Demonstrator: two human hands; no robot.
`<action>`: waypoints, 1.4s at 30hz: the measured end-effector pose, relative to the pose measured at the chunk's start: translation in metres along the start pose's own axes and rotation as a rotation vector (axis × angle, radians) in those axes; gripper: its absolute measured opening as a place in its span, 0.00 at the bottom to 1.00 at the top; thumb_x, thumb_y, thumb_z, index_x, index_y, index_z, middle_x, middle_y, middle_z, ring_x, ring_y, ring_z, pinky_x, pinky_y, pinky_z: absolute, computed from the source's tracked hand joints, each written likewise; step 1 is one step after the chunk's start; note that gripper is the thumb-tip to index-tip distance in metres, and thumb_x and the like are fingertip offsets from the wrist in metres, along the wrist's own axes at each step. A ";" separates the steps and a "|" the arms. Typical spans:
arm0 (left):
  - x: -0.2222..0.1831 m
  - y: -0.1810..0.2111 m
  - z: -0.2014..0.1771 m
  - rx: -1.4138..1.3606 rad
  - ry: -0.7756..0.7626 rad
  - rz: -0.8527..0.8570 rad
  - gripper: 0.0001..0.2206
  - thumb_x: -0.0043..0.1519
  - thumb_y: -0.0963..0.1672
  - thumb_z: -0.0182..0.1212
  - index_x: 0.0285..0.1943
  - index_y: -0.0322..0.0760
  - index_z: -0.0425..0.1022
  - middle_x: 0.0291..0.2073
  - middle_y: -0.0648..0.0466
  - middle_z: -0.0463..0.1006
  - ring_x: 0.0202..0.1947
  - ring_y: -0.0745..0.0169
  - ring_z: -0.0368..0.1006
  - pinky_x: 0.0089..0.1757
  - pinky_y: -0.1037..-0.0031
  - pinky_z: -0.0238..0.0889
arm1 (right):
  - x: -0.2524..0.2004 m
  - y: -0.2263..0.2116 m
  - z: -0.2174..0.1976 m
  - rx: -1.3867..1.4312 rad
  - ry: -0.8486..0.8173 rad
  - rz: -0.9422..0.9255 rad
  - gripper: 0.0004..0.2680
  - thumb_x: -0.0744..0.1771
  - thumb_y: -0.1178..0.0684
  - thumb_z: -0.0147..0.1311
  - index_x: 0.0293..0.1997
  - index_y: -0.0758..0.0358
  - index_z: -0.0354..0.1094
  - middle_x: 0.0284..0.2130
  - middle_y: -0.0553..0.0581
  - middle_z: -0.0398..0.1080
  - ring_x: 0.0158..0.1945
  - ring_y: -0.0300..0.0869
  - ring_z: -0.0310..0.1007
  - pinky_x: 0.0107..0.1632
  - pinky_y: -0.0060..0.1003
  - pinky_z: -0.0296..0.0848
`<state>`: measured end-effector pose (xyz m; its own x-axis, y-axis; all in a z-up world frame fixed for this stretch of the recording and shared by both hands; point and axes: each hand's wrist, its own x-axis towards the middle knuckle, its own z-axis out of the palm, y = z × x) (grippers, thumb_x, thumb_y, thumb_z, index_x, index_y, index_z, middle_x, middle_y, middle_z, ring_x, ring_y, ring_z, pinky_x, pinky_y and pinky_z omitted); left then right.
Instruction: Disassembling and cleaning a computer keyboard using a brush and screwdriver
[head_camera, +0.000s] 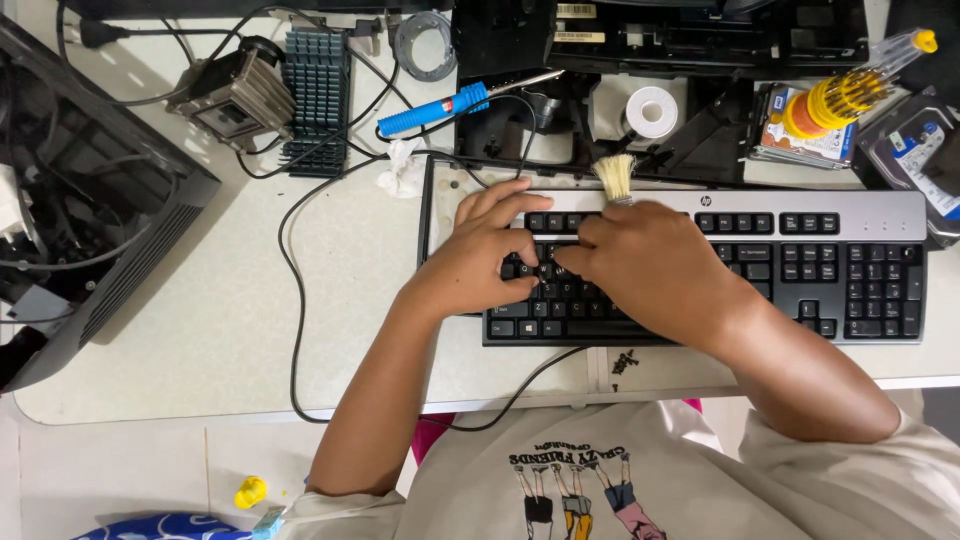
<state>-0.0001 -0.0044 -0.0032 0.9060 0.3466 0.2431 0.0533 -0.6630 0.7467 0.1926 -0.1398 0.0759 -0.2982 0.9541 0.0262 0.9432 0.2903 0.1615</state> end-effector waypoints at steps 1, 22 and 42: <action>0.000 0.001 0.000 0.001 0.000 0.004 0.10 0.47 0.44 0.74 0.33 0.42 0.77 0.65 0.53 0.69 0.72 0.46 0.52 0.65 0.48 0.41 | -0.004 -0.002 0.000 -0.003 0.001 0.002 0.04 0.61 0.49 0.65 0.31 0.43 0.73 0.29 0.43 0.72 0.38 0.38 0.72 0.44 0.36 0.70; 0.000 0.004 0.001 -0.007 0.011 0.008 0.05 0.52 0.45 0.73 0.32 0.50 0.80 0.59 0.60 0.72 0.71 0.49 0.54 0.64 0.50 0.40 | -0.012 -0.027 -0.008 0.083 0.176 0.114 0.05 0.66 0.54 0.57 0.32 0.43 0.72 0.26 0.43 0.64 0.30 0.38 0.72 0.26 0.26 0.67; 0.001 0.001 -0.012 -0.031 -0.056 0.028 0.14 0.46 0.46 0.78 0.39 0.43 0.80 0.61 0.53 0.72 0.71 0.45 0.54 0.66 0.50 0.43 | 0.013 -0.035 -0.018 -0.105 0.124 0.045 0.09 0.62 0.64 0.60 0.25 0.50 0.71 0.22 0.46 0.68 0.30 0.40 0.73 0.35 0.32 0.72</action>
<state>-0.0047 0.0031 0.0057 0.9291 0.2897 0.2297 0.0151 -0.6506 0.7593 0.1534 -0.1392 0.0881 -0.2778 0.9479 0.1560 0.9374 0.2320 0.2597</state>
